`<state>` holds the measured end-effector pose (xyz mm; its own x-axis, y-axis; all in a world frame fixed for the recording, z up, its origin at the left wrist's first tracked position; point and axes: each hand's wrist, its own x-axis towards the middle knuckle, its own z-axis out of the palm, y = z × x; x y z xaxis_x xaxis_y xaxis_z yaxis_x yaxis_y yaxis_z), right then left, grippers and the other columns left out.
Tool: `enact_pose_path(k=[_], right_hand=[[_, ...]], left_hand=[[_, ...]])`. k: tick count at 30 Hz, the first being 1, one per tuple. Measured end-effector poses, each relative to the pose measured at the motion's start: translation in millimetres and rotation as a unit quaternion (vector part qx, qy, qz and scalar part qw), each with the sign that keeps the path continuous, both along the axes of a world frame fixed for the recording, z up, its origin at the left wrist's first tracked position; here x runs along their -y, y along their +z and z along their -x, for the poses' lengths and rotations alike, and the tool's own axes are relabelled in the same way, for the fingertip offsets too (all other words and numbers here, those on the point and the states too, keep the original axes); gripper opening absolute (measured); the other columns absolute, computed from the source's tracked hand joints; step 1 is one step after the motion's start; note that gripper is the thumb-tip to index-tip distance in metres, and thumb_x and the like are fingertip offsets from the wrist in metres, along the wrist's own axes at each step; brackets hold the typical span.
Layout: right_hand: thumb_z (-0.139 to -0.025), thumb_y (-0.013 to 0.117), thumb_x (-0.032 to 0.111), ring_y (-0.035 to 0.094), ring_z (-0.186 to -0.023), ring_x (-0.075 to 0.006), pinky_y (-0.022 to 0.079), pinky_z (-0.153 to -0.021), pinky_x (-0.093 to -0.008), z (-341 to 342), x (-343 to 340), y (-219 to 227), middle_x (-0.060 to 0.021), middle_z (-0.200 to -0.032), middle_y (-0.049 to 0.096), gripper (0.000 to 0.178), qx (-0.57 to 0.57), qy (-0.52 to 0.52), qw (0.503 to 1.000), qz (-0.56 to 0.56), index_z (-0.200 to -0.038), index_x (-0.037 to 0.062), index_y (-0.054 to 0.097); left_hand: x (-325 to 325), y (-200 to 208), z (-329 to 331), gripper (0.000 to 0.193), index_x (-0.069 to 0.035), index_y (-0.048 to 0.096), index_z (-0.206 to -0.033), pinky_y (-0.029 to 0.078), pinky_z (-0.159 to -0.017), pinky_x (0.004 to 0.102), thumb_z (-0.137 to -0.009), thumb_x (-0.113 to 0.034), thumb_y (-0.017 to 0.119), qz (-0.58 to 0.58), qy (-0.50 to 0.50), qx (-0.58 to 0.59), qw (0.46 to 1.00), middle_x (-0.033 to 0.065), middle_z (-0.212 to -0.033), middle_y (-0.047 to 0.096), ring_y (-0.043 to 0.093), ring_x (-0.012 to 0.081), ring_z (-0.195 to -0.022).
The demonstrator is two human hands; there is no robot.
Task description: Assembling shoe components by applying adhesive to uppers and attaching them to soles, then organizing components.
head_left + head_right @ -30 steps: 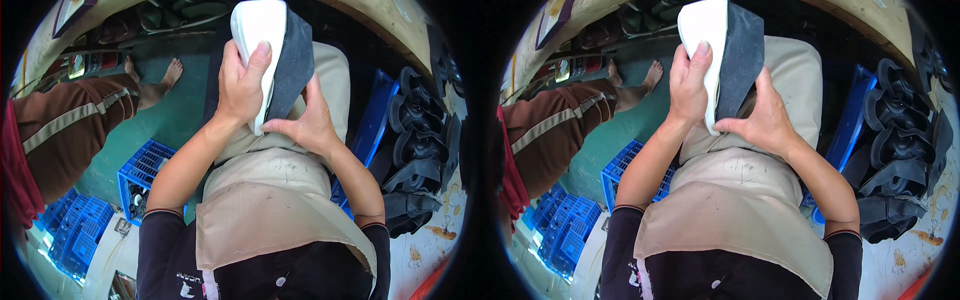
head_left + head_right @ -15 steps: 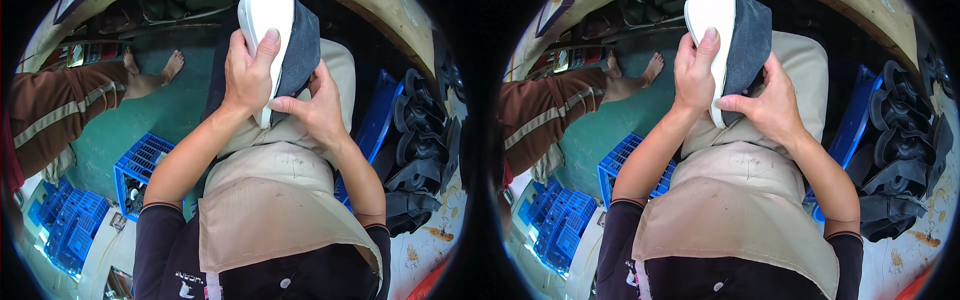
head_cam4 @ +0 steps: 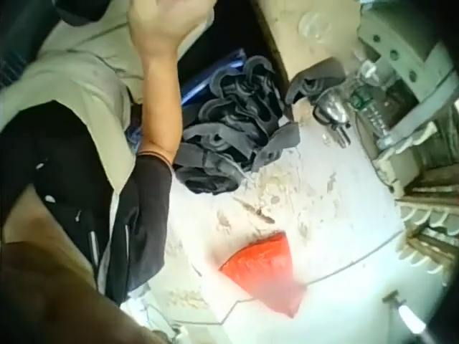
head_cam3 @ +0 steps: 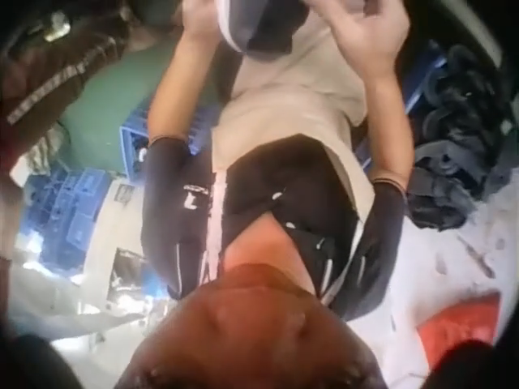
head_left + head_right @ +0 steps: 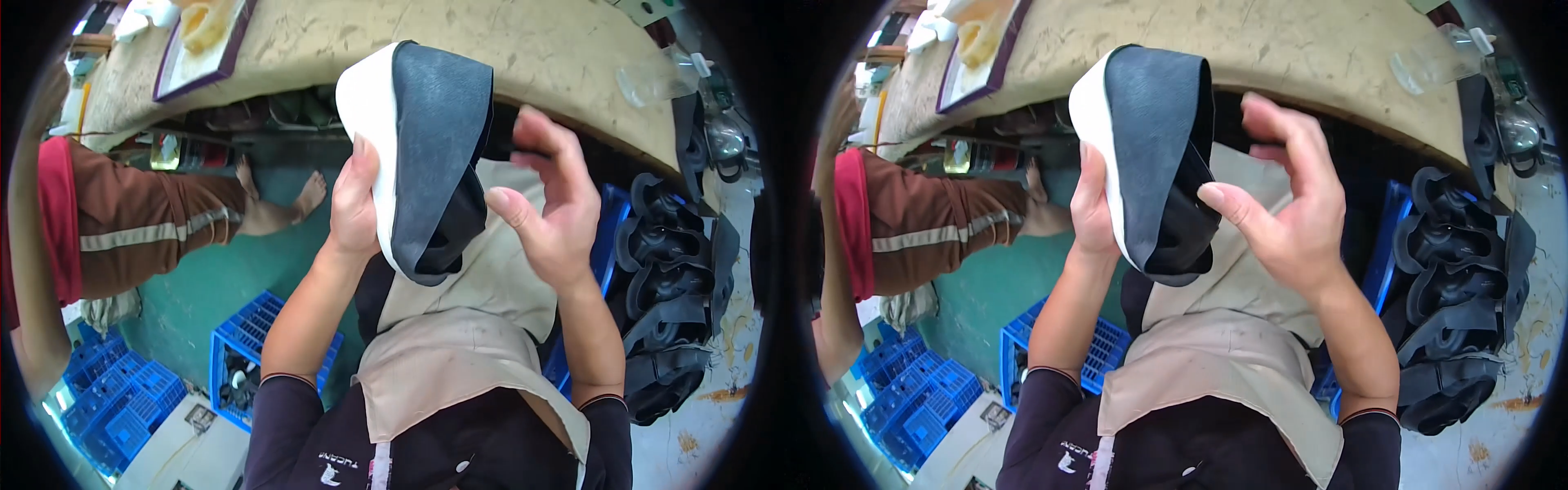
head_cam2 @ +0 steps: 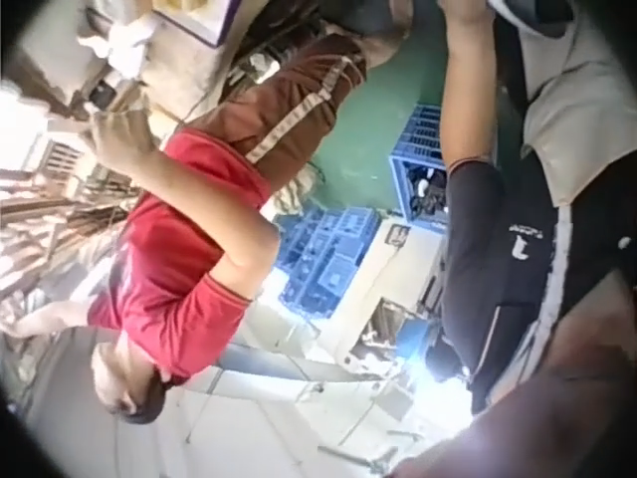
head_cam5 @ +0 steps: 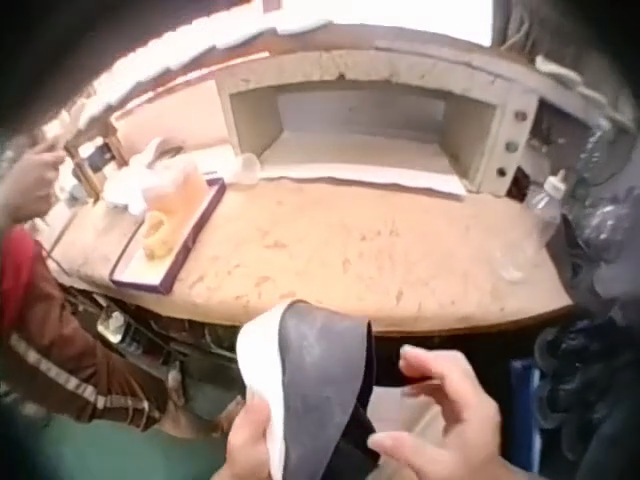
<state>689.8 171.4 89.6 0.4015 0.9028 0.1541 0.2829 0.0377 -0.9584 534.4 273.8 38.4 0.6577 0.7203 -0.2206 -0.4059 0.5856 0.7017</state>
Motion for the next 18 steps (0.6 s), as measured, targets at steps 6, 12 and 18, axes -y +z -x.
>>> enact_pose_path(k=[6, 12, 18], right_hand=[[-0.076, 0.068, -0.007, 0.066, -0.104, -0.0264, 0.052, -0.091, -0.0319, -26, 0, 18, -0.015, -0.123, 0.066, 0.061, 0.093, -0.074, 0.993, -0.006, -0.135, -0.0039, 0.055], [-0.077, 0.063, -0.01, 0.068, -0.103, -0.0309, 0.054, -0.086, -0.0307, -21, 13, 0, -0.0183, -0.122, 0.067, 0.053, 0.25, -0.086, 0.964, 0.032, -0.13, -0.0049, 0.06], [-0.076, 0.065, -0.01, 0.068, -0.105, -0.0311, 0.054, -0.088, -0.031, -47, 14, 9, -0.0207, -0.127, 0.066, 0.053, 0.231, -0.013, 0.973, 0.014, -0.129, -0.0051, 0.061]], left_hand=[[12, 6, -27, 0.065, -0.001, 0.03, -0.153, 0.047, -0.103, 0.0341, -0.099, -0.025, 0.057, -0.01, -0.023, 0.11, 0.994, 0.0203, -0.141, 0.053, 0.058, 0.0251, -0.122], [41, -1, -41, 0.079, -0.004, 0.021, -0.157, 0.042, -0.108, 0.0348, -0.089, -0.003, 0.061, -0.355, -0.009, -0.168, 0.92, 0.0193, -0.149, 0.045, 0.052, 0.0286, -0.13], [36, -4, -65, 0.083, -0.003, 0.03, -0.154, 0.041, -0.108, 0.0354, -0.079, 0.008, 0.064, -0.288, 0.054, -0.161, 0.942, 0.0172, -0.146, 0.049, 0.054, 0.0283, -0.127]])
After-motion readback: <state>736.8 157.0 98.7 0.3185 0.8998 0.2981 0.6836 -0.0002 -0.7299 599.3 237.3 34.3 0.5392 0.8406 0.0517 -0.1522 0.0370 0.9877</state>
